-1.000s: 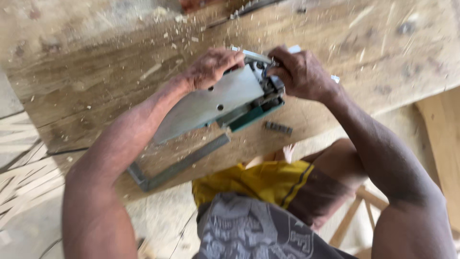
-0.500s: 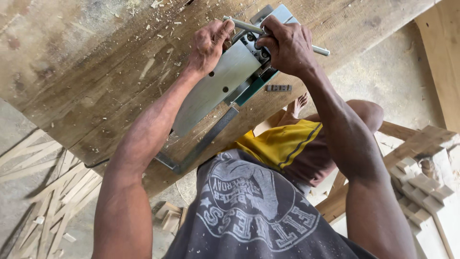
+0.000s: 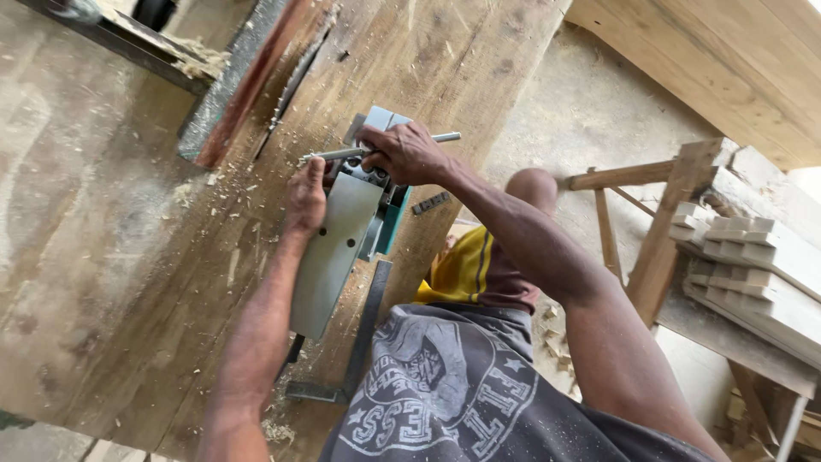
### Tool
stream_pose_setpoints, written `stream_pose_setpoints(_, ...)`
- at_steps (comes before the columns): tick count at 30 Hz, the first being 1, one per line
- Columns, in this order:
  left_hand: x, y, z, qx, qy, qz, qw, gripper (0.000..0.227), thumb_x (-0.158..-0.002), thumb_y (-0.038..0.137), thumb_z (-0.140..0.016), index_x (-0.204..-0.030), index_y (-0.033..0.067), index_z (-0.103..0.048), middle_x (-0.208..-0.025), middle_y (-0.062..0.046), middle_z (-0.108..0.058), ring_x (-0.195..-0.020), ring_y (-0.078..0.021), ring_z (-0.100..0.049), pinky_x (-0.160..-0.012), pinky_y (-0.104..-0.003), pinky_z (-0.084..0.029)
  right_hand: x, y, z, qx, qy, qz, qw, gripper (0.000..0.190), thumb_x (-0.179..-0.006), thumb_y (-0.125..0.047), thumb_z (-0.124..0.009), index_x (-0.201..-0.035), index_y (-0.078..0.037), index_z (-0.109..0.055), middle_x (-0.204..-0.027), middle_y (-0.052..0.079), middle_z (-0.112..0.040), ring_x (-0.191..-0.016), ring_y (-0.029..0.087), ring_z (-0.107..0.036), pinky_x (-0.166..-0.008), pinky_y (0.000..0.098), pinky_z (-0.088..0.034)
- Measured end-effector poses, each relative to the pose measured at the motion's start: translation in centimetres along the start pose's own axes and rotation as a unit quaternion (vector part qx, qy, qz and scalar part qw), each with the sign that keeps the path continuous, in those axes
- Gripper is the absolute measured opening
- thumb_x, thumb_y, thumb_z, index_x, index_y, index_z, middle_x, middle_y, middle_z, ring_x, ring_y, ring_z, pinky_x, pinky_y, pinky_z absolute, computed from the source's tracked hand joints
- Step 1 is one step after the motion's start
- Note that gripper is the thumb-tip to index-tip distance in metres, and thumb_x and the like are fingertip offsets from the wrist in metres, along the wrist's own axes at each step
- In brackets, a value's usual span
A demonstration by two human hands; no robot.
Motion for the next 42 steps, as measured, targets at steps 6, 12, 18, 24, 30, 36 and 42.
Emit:
stream_pose_setpoints(6,-0.8,-2.5,-0.4,0.005,0.089,-0.155,0.984,0.085,-0.114,0.071,-0.024,-0.117,0.0000,-0.070,-0.108,-0.018,-0.074,-0.098,-0.0305,-0.069,-0.084,-0.043,-0.052,0.5,-0.2,-2.2,-0.004,0.057,0.012,0.998,0.015,-0.101,-0.029,-0.065,-0.105,-0.016,-0.058,-0.086,-0.001,-0.076,-0.077,0.028,-0.071,-0.058,0.0429,-0.046)
stream_pose_setpoints(12,-3.8,-7.0,-1.8,0.041,0.103,0.019,0.994,0.091,-0.098,0.080,-0.031,-0.093,0.0082,-0.086,-0.074,-0.008,-0.077,-0.067,-0.0165,-0.069,-0.060,-0.034,-0.050,0.7,-1.3,-2.6,0.056,0.063,-0.057,0.995,0.022,-0.107,-0.036,-0.066,-0.104,-0.014,-0.065,-0.071,0.001,-0.068,-0.061,0.023,-0.056,-0.068,0.0457,-0.039)
stream_pose_setpoints(18,-3.2,-5.0,-0.9,-0.152,0.079,-0.084,0.982,0.058,-0.115,0.051,-0.040,-0.116,0.0045,-0.074,-0.095,-0.016,-0.069,-0.075,-0.0202,-0.058,-0.062,-0.035,-0.043,0.8,-1.1,-1.6,0.039,0.035,-0.054,0.997,0.026,-0.103,-0.034,-0.069,-0.102,-0.009,-0.065,-0.074,0.011,-0.064,-0.070,0.026,-0.055,-0.068,0.0441,-0.040)
stream_pose_setpoints(24,-1.3,-4.6,-2.4,-0.091,0.059,-0.226,0.968,0.037,-0.108,0.046,-0.065,-0.111,0.0097,-0.072,-0.095,0.001,-0.069,-0.076,-0.0087,-0.063,-0.060,-0.030,-0.050,1.5,0.8,-1.0,-0.094,-0.002,0.020,0.995,0.015,-0.108,-0.019,-0.064,-0.107,-0.005,-0.069,-0.087,0.012,-0.070,-0.074,0.022,-0.065,-0.066,0.0398,-0.049)
stream_pose_setpoints(30,-3.1,-3.6,-2.9,-0.102,0.032,0.015,0.994,0.025,-0.097,0.036,-0.068,-0.100,0.0112,-0.067,-0.075,0.003,-0.058,-0.057,-0.0097,-0.048,-0.047,-0.031,-0.039,3.5,1.4,0.7,-0.046,0.001,0.062,0.997,0.016,-0.102,-0.013,-0.072,-0.111,0.000,-0.069,-0.084,0.012,-0.071,-0.069,0.021,-0.063,-0.064,0.0390,-0.048)
stream_pose_setpoints(36,-2.6,-3.7,-2.8,-0.064,0.076,-0.024,0.995,0.019,-0.088,0.032,-0.067,-0.094,0.0153,-0.073,-0.073,0.007,-0.066,-0.058,-0.0064,-0.055,-0.049,-0.028,-0.043,3.5,0.3,0.5,-0.011,-0.034,0.055,0.998,0.015,-0.107,-0.016,-0.072,-0.117,-0.004,-0.070,-0.085,0.010,-0.070,-0.073,0.022,-0.062,-0.071,0.0411,-0.047)
stream_pose_setpoints(42,-2.7,-3.3,-2.4,-0.053,0.059,-0.002,0.997,0.020,-0.089,0.032,-0.075,-0.095,0.0132,-0.074,-0.080,0.000,-0.068,-0.068,-0.0102,-0.059,-0.058,-0.030,-0.048,2.1,-0.1,1.7,0.085,-0.095,0.118,0.985,0.014,-0.105,-0.020,-0.070,-0.116,-0.012,-0.072,-0.093,0.002,-0.071,-0.098,0.022,-0.060,-0.096,0.0443,-0.042)
Point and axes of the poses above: each hand's wrist, its own x-axis away from the middle knuckle, its own z-axis out of the back of the hand, y = z × x, the point moved 2 cm from there along -x, towards the middle knuckle
